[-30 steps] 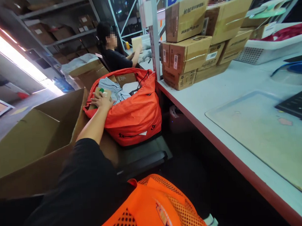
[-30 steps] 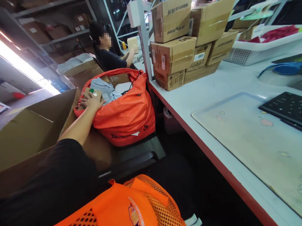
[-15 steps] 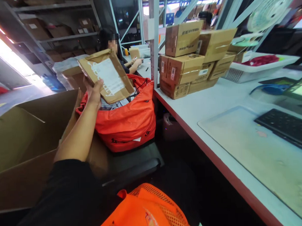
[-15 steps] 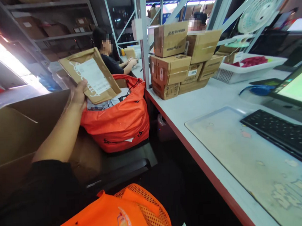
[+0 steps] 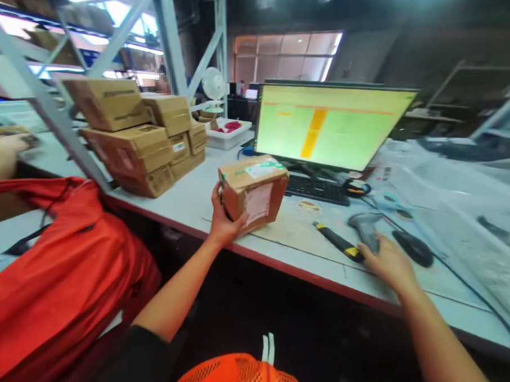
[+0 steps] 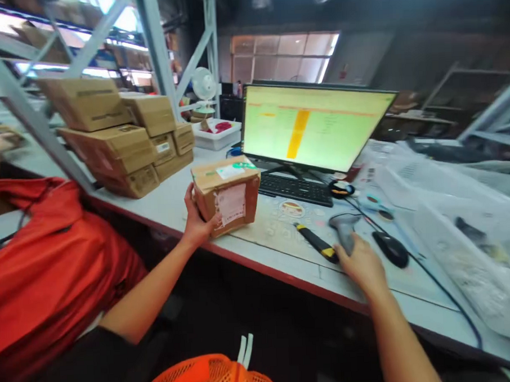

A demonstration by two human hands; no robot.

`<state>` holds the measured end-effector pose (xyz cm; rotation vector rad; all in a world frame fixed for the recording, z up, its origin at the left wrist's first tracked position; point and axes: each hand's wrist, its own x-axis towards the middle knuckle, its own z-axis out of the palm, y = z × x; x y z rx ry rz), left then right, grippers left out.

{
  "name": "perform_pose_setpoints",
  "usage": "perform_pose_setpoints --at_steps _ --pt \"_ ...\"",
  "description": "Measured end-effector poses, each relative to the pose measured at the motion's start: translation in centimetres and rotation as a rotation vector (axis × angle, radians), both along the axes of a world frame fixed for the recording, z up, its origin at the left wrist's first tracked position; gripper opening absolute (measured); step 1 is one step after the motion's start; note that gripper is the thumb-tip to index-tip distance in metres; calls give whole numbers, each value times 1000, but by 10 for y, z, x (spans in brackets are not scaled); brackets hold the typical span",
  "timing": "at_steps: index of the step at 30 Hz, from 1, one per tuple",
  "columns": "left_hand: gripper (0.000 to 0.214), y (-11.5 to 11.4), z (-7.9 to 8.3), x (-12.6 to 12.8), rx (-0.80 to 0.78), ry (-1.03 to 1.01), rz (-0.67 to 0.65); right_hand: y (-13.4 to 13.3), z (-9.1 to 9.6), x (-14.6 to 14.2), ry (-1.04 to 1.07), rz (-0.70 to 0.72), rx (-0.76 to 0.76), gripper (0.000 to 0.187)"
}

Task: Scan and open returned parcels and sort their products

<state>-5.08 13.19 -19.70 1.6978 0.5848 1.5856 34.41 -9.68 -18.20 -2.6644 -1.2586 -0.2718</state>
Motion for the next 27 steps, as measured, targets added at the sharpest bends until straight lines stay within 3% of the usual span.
perform_pose_setpoints --at_steps 2,4,7,10,14,16,20,22,24,27 --pt "122 0 -11 24 -26 60 -8 12 0 -3 56 -73 -40 66" --pt "124 1 -18 33 -64 73 -53 26 5 -9 87 -143 -42 70" --pt "130 1 -25 27 -146 82 -139 47 15 -17 169 -258 -42 67" --pt "135 -2 -32 17 -204 176 -143 69 27 -21 230 -370 -25 61" --pt "139 -5 -39 16 -221 234 -116 74 43 -26 213 -383 -15 64" --pt "140 -6 -40 17 -234 231 -115 58 56 -37 164 -250 14 61" --pt "145 -6 -40 17 -252 218 -123 6 85 -81 255 326 34 48" --pt "148 -6 -39 16 -261 226 -137 -14 93 -108 356 546 5 44" --pt "149 -7 -39 15 -267 228 -137 -23 93 -132 392 645 -26 40" --pt "150 -7 -39 15 -259 224 -135 -20 85 -152 397 671 -65 34"
